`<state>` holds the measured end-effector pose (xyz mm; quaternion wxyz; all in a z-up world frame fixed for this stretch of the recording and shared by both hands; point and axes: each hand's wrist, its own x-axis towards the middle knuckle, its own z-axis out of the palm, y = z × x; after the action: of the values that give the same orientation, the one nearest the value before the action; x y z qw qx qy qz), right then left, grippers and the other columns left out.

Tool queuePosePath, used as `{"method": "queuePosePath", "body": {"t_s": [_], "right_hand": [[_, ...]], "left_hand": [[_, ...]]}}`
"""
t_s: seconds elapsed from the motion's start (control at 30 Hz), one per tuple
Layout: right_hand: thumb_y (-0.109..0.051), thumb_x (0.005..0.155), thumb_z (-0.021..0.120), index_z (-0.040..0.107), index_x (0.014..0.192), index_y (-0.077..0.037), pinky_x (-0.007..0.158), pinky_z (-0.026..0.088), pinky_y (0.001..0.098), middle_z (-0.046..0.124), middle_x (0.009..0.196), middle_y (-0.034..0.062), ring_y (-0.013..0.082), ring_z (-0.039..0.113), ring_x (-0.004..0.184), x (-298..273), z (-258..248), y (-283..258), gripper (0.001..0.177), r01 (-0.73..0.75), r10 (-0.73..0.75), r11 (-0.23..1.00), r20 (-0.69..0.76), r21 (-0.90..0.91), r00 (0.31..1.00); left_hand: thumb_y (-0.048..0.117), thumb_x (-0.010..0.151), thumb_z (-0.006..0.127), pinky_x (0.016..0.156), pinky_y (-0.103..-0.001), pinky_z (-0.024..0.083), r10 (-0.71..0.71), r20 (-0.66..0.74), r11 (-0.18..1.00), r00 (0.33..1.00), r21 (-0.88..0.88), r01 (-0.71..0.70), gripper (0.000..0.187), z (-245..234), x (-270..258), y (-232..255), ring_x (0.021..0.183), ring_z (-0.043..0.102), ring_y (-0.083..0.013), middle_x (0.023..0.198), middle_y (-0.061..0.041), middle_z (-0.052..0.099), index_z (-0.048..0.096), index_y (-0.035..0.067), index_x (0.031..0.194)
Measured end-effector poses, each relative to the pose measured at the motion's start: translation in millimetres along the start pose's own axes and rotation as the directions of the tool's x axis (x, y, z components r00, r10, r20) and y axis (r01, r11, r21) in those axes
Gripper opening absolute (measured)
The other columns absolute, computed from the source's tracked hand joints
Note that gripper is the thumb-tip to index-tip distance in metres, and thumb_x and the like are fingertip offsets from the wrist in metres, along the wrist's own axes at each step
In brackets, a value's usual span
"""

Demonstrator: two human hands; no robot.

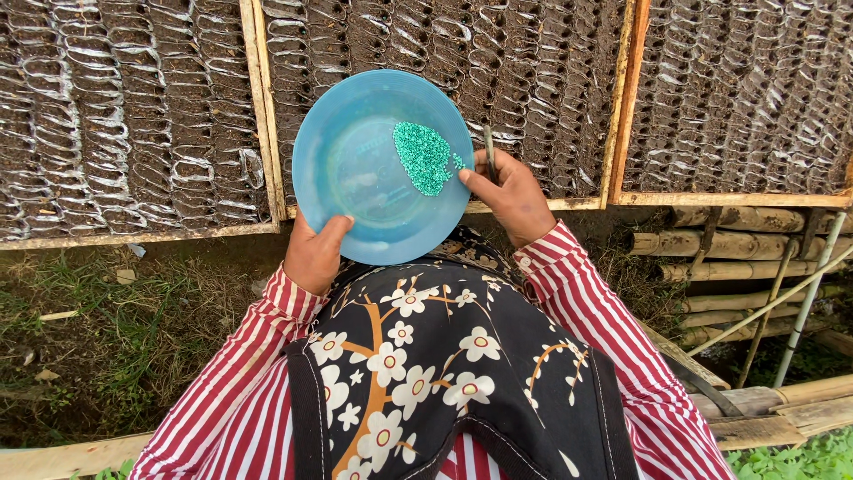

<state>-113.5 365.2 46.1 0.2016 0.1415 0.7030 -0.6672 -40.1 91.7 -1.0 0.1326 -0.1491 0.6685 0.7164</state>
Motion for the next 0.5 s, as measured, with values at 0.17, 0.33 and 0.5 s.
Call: {"method": "queuePosePath", "body": {"t_s": [0.17, 0.33, 0.5], "right_hand": [[-0.015, 0.094, 0.068, 0.064, 0.103, -0.002, 0.053, 0.037, 0.0129, 0.055, 0.072, -0.0024, 0.0011, 0.045, 0.062, -6.8, -0.2, -11.6, 0.016, -0.040, 0.041, 0.995, -0.012, 0.086, 0.999], [-0.012, 0.085, 0.079, 0.067, 0.100, -0.002, 0.058, 0.041, 0.0136, 0.062, 0.077, 0.0004, 0.0020, 0.052, 0.066, -7.6, 7.4, -12.9, 0.022, -0.016, 0.017, 1.000, -0.025, 0.026, 1.000], [-0.013, 0.086, 0.079, 0.068, 0.097, -0.002, 0.056, 0.040, 0.0147, 0.061, 0.075, 0.0010, 0.0025, 0.050, 0.064, -6.2, 5.6, -14.1, 0.019, -0.010, 0.010, 1.000, -0.059, 0.005, 0.998]], "left_hand": [[0.000, 0.088, 0.055, 0.097, -0.048, 0.042, 0.006, -0.003, 1.000, 1.000, 0.015, -0.006, 0.046, -1.5, -1.1, 3.1, 0.108, 0.047, -0.0209, 0.118, -0.013, 0.053, 0.043, 0.002, 0.132], [-0.001, 0.087, 0.055, 0.097, -0.049, 0.041, 0.020, 0.003, 1.000, 1.000, 0.013, -0.020, 0.050, -0.1, -2.6, -3.7, 0.110, 0.047, -0.0214, 0.122, -0.013, 0.053, 0.041, 0.002, 0.135], [0.000, 0.088, 0.053, 0.097, -0.050, 0.041, 0.023, 0.027, 0.999, 0.999, 0.039, -0.024, 0.049, 5.9, -6.7, 13.3, 0.110, 0.048, -0.0232, 0.123, -0.016, 0.053, 0.041, 0.002, 0.135]]}}
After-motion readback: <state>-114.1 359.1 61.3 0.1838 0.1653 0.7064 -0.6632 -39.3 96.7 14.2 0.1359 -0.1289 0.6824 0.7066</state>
